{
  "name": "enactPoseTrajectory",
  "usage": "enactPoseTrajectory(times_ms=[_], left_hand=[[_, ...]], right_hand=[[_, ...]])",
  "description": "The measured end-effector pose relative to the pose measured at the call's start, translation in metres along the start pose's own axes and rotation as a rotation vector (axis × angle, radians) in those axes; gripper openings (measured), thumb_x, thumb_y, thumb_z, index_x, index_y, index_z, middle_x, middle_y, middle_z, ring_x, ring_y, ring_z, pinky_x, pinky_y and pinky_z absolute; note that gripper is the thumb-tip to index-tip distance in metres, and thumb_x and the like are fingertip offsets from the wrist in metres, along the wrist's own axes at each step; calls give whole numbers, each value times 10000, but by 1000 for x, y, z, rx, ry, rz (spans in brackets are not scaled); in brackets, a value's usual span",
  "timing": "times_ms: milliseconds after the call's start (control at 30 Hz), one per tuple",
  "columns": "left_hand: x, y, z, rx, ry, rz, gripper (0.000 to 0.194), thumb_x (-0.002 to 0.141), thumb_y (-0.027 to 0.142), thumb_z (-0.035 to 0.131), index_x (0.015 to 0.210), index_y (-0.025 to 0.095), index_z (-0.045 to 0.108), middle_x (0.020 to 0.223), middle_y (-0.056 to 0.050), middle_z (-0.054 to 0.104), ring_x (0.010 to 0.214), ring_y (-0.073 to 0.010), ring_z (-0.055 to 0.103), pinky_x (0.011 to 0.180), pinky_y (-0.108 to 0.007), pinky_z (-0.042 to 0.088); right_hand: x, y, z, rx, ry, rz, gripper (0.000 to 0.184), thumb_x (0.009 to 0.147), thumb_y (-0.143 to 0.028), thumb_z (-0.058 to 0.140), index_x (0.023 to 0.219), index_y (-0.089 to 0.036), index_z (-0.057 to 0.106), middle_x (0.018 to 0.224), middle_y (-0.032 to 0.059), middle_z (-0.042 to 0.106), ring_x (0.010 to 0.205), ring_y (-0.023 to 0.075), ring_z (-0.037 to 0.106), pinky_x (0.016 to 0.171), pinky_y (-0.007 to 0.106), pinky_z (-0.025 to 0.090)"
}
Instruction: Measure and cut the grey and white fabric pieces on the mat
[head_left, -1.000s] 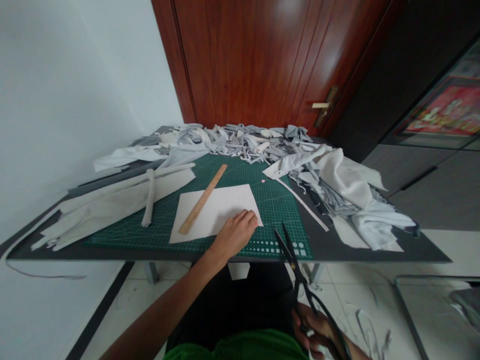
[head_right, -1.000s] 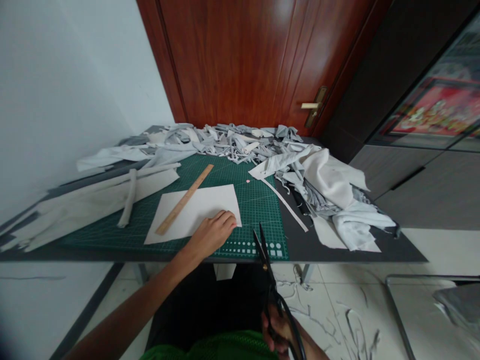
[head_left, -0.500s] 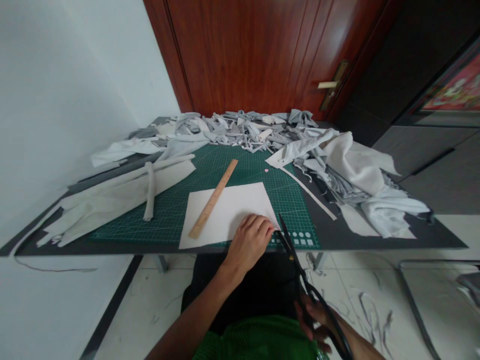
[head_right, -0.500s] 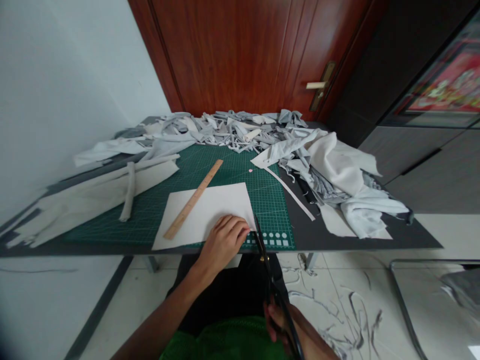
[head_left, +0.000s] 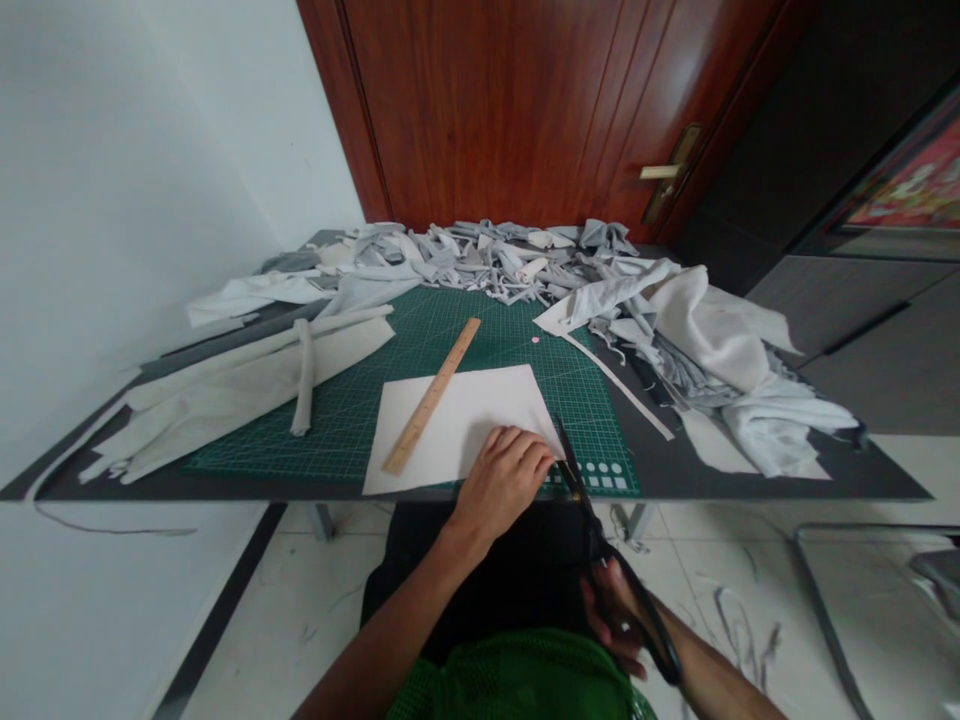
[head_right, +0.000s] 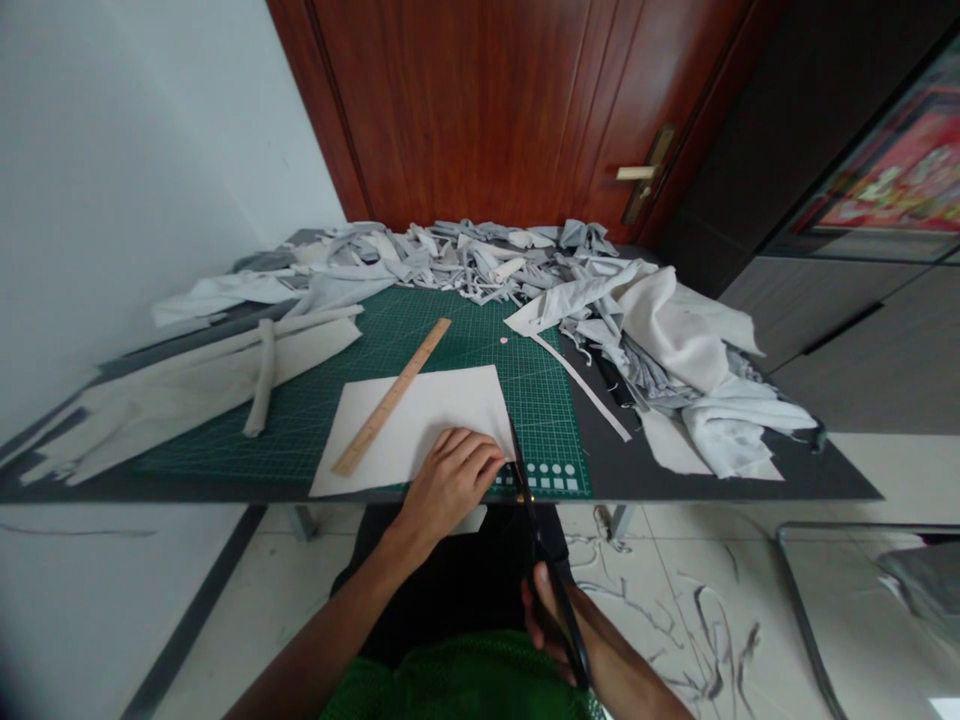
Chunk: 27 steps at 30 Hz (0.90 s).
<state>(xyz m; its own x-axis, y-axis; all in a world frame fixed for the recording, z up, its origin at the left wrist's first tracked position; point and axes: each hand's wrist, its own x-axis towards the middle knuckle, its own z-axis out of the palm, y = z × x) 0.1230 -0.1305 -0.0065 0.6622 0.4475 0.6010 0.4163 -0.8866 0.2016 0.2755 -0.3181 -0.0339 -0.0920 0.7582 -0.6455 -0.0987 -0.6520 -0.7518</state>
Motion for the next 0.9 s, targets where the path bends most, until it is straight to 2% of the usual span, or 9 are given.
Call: enactPoseTrajectory(times_ms=[200,400,700,900], left_hand=[[-1,1,0,8,-9,10,105,1028,217,624,929,185,633,971,-21,723,933,-208,617,893,-377,451],[-2,0,0,5,-7,19,110,1040,220,601,940,190,636,986,-28,728,948,-209,623,921,-384,450],[-2,1,-1,0,2,28,122,1047,222,585,939,191,633,970,-20,722,942,-205,615,928,-385,442],[-2,1,0,-3,3,23,142,1056,228,564,940,187,636,964,-26,722,937,-206,619,924,-386,446]], right_hand=[[-15,-23,8,-98,28,-41,844,726,-1022,415,873,-204,562,735,-9,543,582,107,400,523,254,316],[-18,-34,14,-85,50,-9,883,650,-1059,432,808,-198,549,728,-5,534,591,101,384,534,248,309],[-11,-25,12,14,60,-19,826,649,-1016,545,768,-198,528,697,-14,534,569,86,399,521,230,331],[1,-10,9,-12,61,-17,844,648,-1044,479,743,-206,514,639,-30,506,484,70,358,437,218,300]])
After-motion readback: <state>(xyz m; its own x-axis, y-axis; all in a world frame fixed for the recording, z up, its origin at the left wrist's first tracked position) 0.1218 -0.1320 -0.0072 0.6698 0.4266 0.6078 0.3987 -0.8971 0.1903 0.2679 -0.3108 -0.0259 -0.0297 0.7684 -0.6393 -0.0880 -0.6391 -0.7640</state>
